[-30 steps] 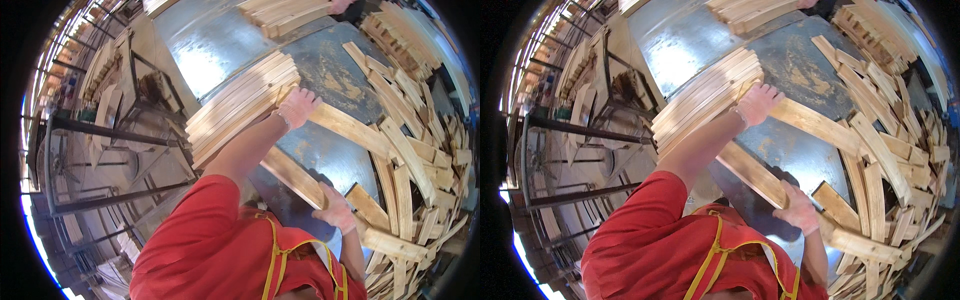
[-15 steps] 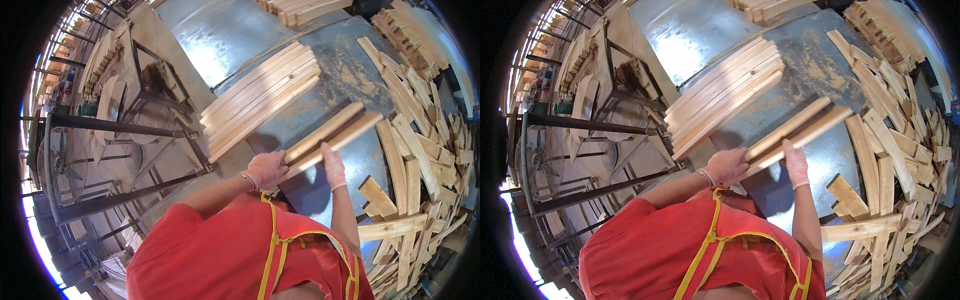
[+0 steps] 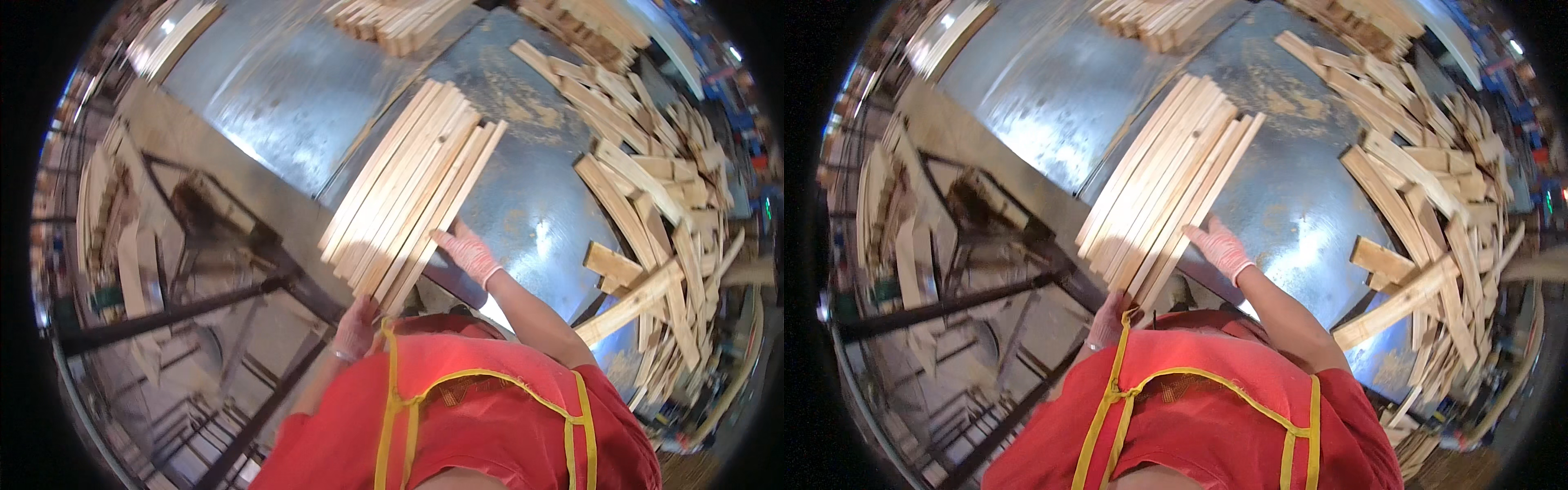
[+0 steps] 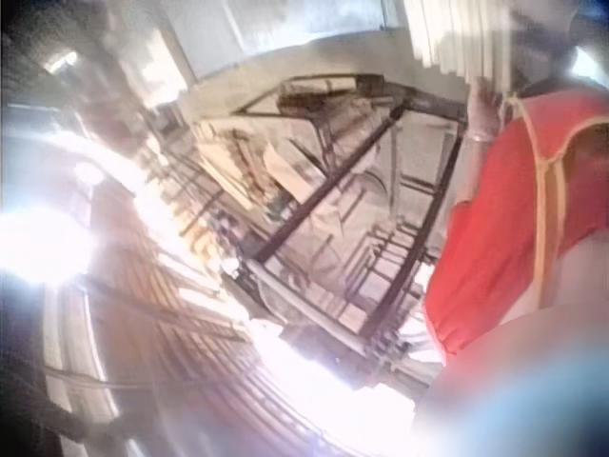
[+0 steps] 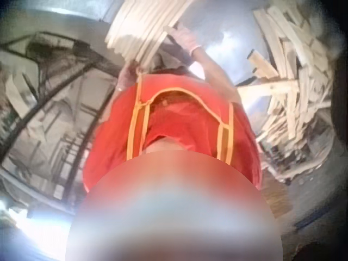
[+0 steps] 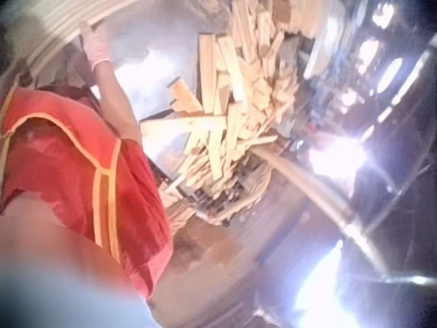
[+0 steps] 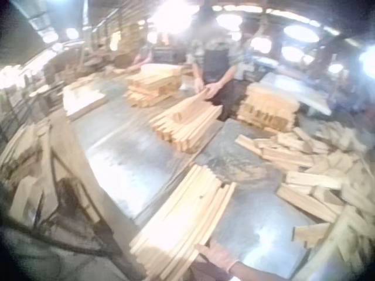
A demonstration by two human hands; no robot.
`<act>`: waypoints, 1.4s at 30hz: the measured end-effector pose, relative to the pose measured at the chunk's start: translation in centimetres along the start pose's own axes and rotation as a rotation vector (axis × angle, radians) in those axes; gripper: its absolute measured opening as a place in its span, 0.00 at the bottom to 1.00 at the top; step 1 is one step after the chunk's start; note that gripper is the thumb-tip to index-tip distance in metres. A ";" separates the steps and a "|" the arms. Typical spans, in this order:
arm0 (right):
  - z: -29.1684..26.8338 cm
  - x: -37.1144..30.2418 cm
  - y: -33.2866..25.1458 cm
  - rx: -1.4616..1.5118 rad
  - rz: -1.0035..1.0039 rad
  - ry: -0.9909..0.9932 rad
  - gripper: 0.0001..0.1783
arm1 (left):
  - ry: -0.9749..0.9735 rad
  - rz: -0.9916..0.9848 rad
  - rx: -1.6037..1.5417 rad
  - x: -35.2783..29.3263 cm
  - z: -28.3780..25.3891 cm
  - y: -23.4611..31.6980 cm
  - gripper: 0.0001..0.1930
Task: The person sorts and stacks wooden planks on a metal workbench in a workshop. They pick up individual planks from a scattered pile, align them, and place them into a neat stack, occasionally adjusting the pile to maintain order.
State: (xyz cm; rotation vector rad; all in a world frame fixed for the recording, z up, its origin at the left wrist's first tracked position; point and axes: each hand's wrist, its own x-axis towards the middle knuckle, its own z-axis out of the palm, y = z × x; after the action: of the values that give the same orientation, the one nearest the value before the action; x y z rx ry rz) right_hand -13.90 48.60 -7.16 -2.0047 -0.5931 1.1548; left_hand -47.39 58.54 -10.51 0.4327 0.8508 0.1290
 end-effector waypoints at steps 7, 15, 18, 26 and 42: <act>0.7 -2.1 -3.7 0.033 0.082 0.060 0.51 | -0.008 0.262 0.459 -6.5 4.8 8.4 0.19; 0.5 -3.8 -3.4 0.179 0.014 0.180 0.45 | -0.343 0.174 0.898 -0.5 19.9 15.5 0.35; -1.0 -7.0 -3.6 0.642 -0.179 0.177 0.44 | -0.464 0.506 1.126 0.5 24.0 12.5 0.40; -13.9 -16.8 10.6 -0.011 -0.341 0.623 0.29 | -0.594 0.756 1.866 7.9 29.5 -0.6 0.46; -44.3 -19.0 12.6 -0.729 0.123 0.323 0.51 | -0.602 0.404 2.013 5.5 36.1 -12.6 0.41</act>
State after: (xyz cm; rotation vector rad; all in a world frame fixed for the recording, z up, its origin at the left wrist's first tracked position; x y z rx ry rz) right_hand 15.84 11.39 7.53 -2.8060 -0.8040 0.6951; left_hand -17.41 37.17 1.28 2.3750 -0.0144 -0.5517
